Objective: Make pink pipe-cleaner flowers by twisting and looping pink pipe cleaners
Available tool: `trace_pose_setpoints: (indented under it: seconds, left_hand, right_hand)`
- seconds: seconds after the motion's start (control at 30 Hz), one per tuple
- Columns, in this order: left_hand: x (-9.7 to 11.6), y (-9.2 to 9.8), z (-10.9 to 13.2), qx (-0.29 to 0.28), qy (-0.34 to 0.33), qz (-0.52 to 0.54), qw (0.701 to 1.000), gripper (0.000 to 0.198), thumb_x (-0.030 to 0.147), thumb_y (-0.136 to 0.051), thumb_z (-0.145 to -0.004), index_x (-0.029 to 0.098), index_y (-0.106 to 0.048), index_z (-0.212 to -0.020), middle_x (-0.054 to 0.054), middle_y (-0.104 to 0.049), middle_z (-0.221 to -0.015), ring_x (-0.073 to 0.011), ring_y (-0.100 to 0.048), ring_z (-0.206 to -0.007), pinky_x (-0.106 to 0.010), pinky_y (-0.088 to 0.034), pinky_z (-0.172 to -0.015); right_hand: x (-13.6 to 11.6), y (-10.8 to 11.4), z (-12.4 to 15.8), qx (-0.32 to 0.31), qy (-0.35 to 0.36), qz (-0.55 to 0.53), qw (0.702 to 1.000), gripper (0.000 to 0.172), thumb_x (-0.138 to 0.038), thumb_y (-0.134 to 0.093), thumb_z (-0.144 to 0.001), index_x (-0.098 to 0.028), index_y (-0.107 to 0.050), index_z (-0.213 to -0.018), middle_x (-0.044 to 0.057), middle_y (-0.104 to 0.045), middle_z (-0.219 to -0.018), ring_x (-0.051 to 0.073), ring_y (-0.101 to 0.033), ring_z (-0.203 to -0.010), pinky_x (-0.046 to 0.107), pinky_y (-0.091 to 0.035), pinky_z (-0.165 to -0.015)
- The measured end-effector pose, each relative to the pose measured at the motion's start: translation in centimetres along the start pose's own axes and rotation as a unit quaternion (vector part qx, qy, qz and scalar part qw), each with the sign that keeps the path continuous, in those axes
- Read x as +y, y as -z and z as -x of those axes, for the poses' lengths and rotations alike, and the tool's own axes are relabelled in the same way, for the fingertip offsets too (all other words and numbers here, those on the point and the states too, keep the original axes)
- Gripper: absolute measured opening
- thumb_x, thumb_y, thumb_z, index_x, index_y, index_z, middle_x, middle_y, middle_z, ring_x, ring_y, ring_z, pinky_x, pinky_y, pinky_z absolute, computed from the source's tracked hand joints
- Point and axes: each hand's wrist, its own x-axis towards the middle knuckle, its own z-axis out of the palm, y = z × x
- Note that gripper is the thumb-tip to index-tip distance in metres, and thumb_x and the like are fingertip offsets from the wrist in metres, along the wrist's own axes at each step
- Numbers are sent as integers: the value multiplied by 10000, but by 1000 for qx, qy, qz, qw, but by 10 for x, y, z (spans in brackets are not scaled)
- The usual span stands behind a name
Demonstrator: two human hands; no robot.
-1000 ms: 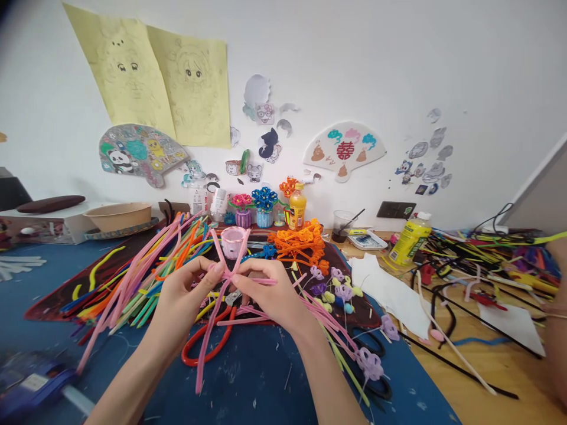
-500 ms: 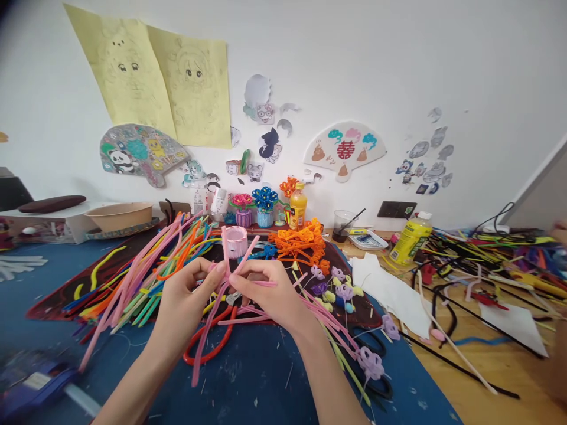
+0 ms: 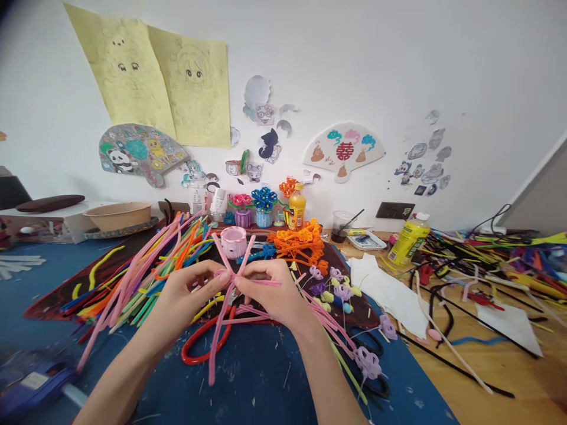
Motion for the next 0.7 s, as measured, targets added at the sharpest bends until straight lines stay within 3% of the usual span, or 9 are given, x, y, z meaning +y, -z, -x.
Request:
trace_pose_setpoints:
  seconds: [0.13,0.3,0.4,0.47,0.57,0.7]
  left_hand:
    - [2,5,0,-43,-17,-27,999,230,365,-615,-811,163,-707,-750,-3,-596,-603,-128,-463,-574,-221,-343,-531]
    - [1,8,3,-45,-45,-39,997,219,354,-639,-796,172,-725,-712,-32,-666,-647,-151,-548,-588,-238,-403,-544]
    - [0,13,4,-52,-110,-96,988,184,312,-618,-824,190,-744,-770,-43,-686,-662,-160,-572,-590,-248,-427,-546]
    - [0,17,4,-58,-208,-152,965,163,247,-587,-853,204,-744,-842,-44,-700,-695,-160,-579,-624,-257,-444,-585]
    - [0,19,3,-42,-359,-224,905,207,154,-530,-880,212,-726,-913,-54,-728,-788,-170,-591,-713,-278,-469,-656]
    - [-1,14,2,36,-442,-310,841,241,131,-480,-899,209,-706,-926,-58,-732,-821,-162,-593,-709,-272,-489,-645]
  right_hand:
    - [1,2,0,-12,-10,-7,1000,185,-283,-674,-774,-118,-688,-692,-4,-596,-599,81,-521,-465,202,-421,-457]
    - [3,1,0,-13,-43,-55,997,203,-314,-731,-709,-114,-715,-678,2,-618,-546,77,-516,-423,197,-420,-426]
    - [6,-2,-2,-20,-76,-102,992,199,-311,-759,-655,-116,-724,-656,8,-632,-513,80,-519,-395,192,-421,-403]
    - [10,-3,-3,-22,-102,-143,984,172,-283,-754,-628,-117,-712,-610,10,-634,-492,76,-516,-378,178,-413,-387]
    - [16,-1,-6,-34,-157,-210,965,153,-246,-729,-594,-116,-678,-532,-9,-581,-413,49,-453,-320,148,-348,-336]
    - [18,1,-10,-37,-203,-276,939,188,-217,-718,-562,-135,-598,-443,-69,-433,-297,20,-312,-267,141,-276,-302]
